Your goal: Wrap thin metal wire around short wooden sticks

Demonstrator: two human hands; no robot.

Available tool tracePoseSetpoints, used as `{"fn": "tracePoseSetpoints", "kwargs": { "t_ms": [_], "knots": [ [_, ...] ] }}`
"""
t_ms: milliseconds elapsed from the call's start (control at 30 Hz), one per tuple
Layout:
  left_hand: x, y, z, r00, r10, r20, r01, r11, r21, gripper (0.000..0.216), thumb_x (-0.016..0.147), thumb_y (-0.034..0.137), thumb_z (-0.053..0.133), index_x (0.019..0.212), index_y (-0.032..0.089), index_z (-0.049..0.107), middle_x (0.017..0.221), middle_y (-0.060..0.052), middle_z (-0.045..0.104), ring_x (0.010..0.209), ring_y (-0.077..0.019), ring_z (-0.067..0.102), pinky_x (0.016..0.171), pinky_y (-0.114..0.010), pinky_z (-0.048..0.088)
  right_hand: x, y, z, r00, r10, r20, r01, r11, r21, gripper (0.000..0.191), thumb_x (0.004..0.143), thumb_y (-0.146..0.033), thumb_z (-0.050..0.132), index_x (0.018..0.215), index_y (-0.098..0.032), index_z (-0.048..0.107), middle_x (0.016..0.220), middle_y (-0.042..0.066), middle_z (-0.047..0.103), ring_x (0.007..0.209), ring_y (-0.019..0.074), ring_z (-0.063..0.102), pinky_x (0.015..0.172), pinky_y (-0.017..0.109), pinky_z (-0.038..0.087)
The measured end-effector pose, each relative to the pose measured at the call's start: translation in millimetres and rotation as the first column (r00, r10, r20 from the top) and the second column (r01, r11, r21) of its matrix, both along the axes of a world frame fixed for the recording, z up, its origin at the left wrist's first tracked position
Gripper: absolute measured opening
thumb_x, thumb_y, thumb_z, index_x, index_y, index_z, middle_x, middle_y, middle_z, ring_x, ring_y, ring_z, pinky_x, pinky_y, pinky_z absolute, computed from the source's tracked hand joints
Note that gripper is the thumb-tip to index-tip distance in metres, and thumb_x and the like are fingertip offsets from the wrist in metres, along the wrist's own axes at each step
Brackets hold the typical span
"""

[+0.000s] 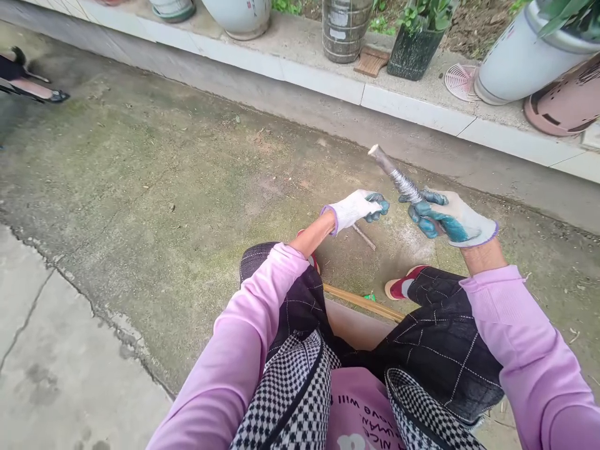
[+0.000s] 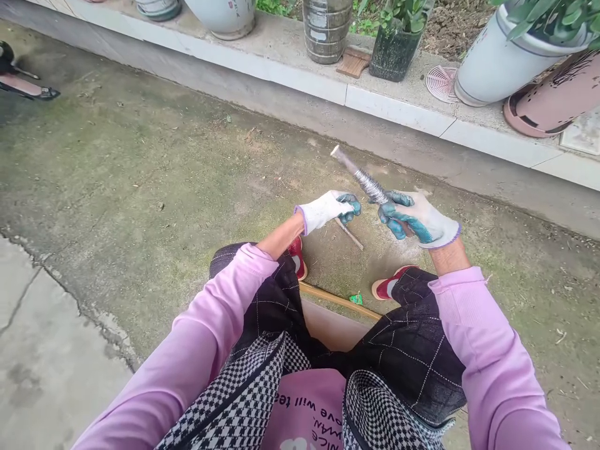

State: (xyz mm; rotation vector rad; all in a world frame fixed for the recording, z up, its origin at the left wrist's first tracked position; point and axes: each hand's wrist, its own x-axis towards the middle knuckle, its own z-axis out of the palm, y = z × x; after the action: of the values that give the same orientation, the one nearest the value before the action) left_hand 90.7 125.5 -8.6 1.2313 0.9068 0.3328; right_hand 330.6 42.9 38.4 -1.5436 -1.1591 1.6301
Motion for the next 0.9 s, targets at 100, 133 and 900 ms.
{"fn": "tracePoseSetpoints", "kwargs": {
  "t_ms": [100, 133, 900],
  "knots": [
    [-6, 5, -0.2, 0.997, -0.041, -0.058, 0.047, 0.993, 0.109, 0.026, 0.087, 0.002, 0.079, 0.069, 0.017, 0.068, 0.067, 0.004, 0.064, 0.065, -0.0092, 0.052, 0.065, -0.021, 0.042, 7, -7, 3.1, 0.962, 0.271, 0.04, -0.262, 0.954, -0.147, 0.053, 0.069, -0.053, 0.105, 0.103, -0.018, 0.084, 0.07, 0.001, 0.068, 0.051, 0.0144, 0.053, 0.042, 0.029, 0.041],
    [-8, 6, 0.3, 0.996, -0.047, -0.073, 0.056, 0.99, 0.126, 0.026, 0.087, 0.003, 0.08, 0.068, 0.017, 0.069, 0.066, 0.004, 0.064, 0.065, -0.0095, 0.051, 0.064, -0.021, 0.04, 9, -8, 0.6, 0.931, 0.36, 0.057, -0.343, 0.919, -0.195, 0.051, 0.069, -0.053, 0.105, 0.101, -0.018, 0.086, 0.069, 0.001, 0.069, 0.051, 0.0148, 0.054, 0.043, 0.029, 0.043],
    [-3, 10, -4.0, 0.993, 0.118, 0.013, -0.117, 0.991, -0.069, 0.018, 0.086, 0.003, 0.087, 0.079, 0.014, 0.075, 0.067, 0.002, 0.069, 0.062, -0.0074, 0.059, 0.066, -0.02, 0.049, 6, -1, -0.2, 0.995, 0.053, 0.084, -0.048, 0.997, -0.056, 0.062, 0.067, -0.062, 0.107, 0.104, -0.021, 0.079, 0.076, 0.002, 0.07, 0.053, 0.0134, 0.053, 0.043, 0.028, 0.044]
  ]
}}
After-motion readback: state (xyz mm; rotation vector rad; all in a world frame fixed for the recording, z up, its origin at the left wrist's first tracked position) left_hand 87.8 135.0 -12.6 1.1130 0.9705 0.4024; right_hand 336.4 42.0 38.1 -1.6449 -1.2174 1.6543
